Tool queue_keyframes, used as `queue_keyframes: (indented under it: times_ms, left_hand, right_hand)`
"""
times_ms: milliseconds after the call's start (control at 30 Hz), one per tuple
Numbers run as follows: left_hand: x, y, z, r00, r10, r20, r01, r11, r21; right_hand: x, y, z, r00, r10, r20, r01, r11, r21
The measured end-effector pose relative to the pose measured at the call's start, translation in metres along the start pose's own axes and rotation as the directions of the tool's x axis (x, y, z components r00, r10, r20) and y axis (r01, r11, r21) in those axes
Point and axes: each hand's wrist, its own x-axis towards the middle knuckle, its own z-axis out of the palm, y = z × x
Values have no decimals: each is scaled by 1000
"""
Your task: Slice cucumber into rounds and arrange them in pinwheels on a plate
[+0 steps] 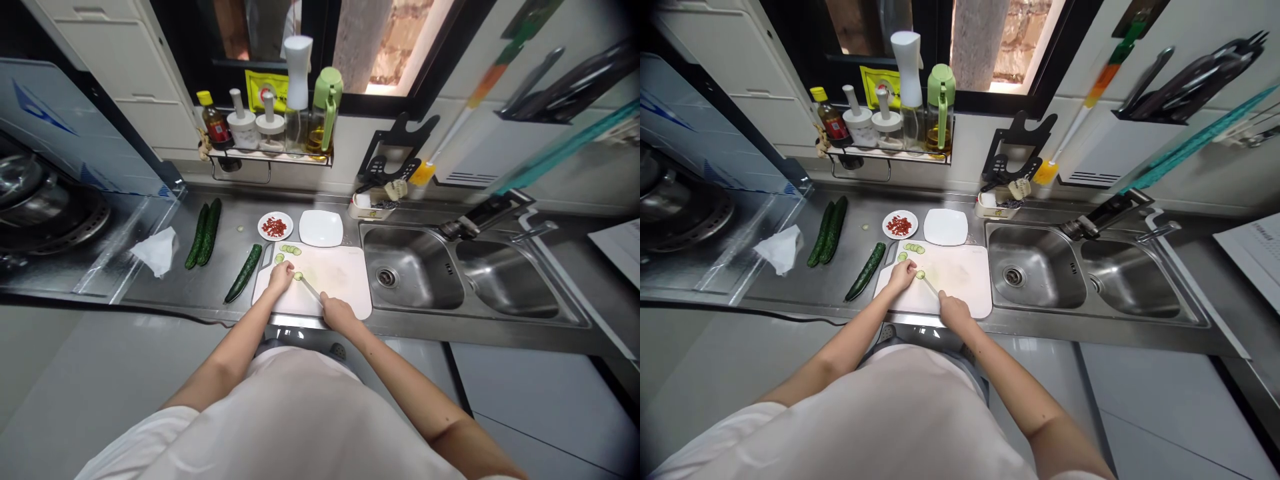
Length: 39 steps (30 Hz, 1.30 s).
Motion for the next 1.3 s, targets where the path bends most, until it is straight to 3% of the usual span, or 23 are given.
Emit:
queue_keyframes:
  times_ms: [367,867,1300]
  left_hand:
    - [0,2,-2,1000,-1,-2,1,1000,-1]
    - [1,1,0,1000,-9,-8,9,1000,-2]
    - [3,1,1,1000,-14,-12,14,1000,3]
  right_hand:
    - [11,-6,-14,1000,-14,1,14,1000,12]
    - [6,1,-1,1000,-27,-10,27,1000,-8]
    - [19,-5,-8,999,-34,-11,33,999,-28]
